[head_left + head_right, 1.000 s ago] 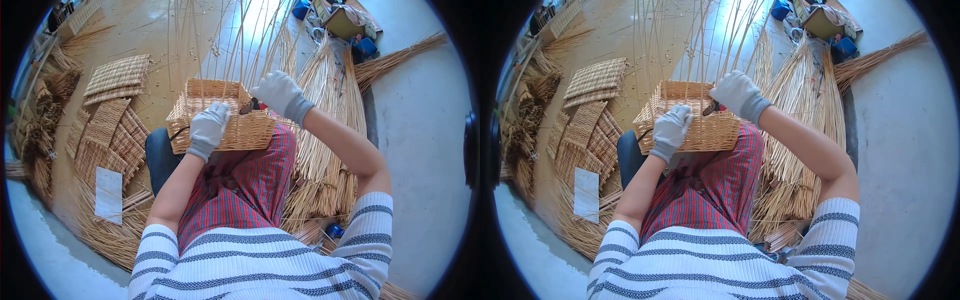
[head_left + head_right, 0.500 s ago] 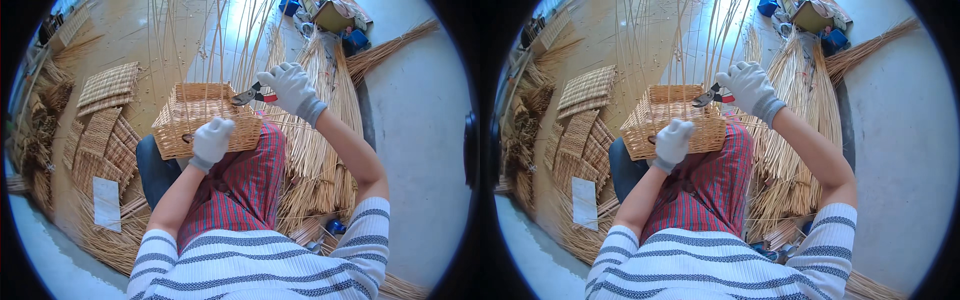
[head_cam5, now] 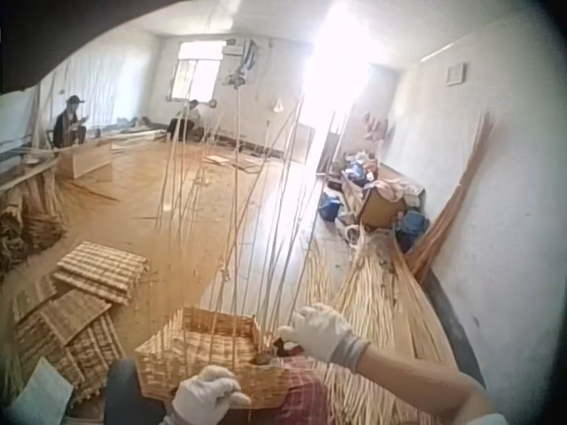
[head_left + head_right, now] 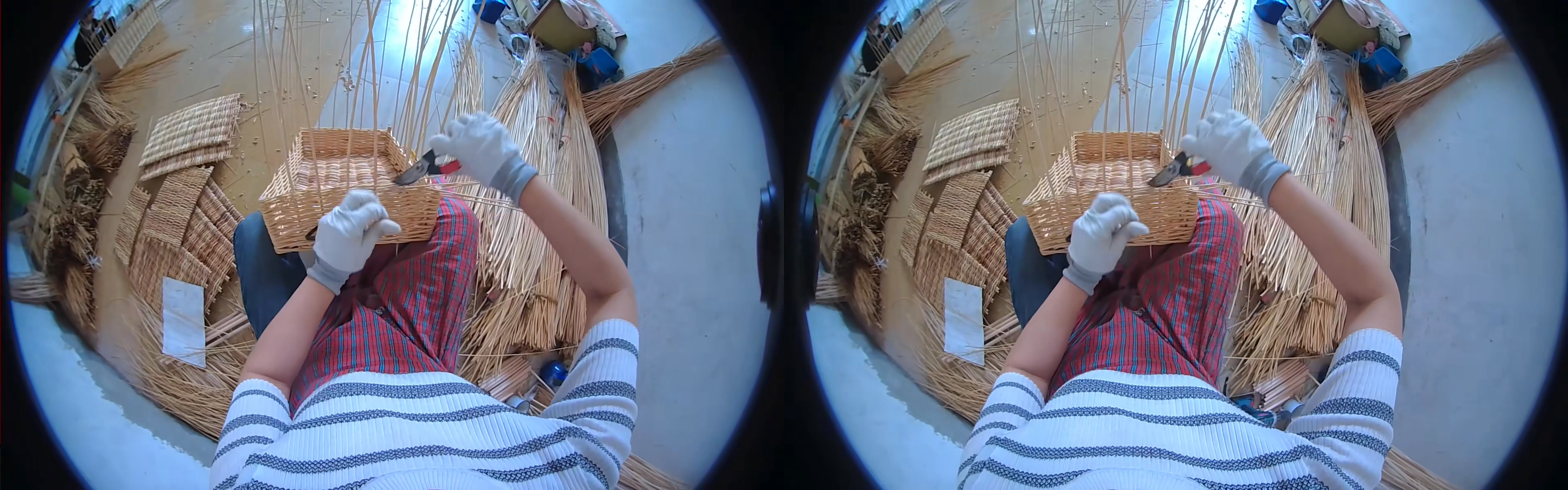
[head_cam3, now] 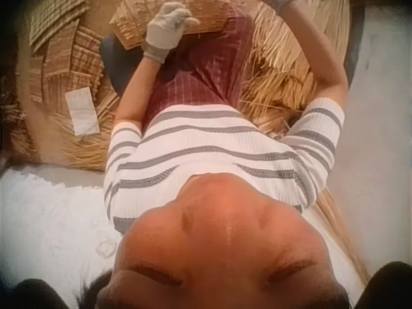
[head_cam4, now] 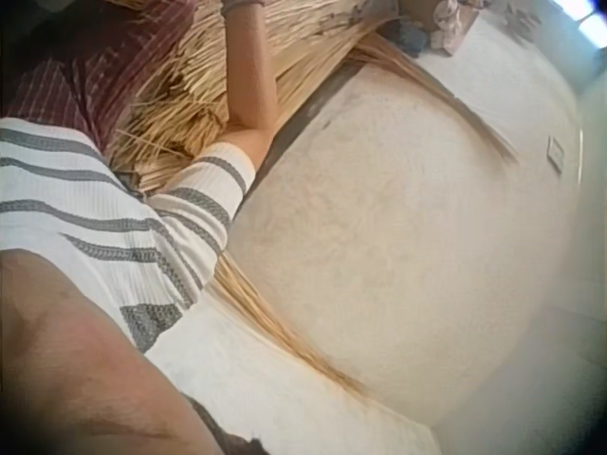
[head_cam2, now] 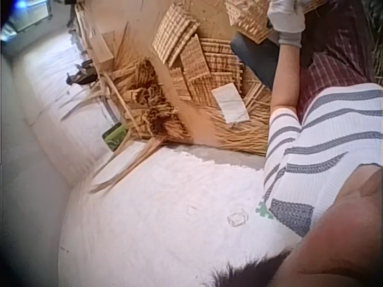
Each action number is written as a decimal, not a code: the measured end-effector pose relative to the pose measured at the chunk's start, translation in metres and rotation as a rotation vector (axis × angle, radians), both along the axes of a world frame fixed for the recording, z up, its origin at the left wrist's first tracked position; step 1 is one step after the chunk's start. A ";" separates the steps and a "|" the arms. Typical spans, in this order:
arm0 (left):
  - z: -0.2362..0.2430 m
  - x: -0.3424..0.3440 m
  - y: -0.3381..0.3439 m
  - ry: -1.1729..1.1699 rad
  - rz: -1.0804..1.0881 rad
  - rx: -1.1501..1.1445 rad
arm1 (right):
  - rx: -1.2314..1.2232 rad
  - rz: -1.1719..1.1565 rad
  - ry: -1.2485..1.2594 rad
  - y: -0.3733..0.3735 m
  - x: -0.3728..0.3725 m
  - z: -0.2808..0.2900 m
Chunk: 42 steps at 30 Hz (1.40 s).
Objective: The recorder is weaving a basket from thin wooden strips, using a tape measure to check dimensions and snips to cut the material.
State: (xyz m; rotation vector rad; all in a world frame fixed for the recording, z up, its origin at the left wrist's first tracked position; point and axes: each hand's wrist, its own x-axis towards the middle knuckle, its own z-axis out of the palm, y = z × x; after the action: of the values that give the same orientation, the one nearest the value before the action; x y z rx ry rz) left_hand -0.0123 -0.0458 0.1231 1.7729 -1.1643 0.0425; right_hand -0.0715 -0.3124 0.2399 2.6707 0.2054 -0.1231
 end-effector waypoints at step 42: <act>0.011 -0.013 -0.094 -0.202 0.006 0.824 | 0.973 -0.463 0.100 -0.035 -0.143 0.008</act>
State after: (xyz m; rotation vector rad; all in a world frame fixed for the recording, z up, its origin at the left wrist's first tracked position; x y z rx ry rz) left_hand -0.0255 -0.1398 0.1345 2.5319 -1.4404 -0.3020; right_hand -0.2147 -0.3475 0.2483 3.6346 -0.4524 -0.3823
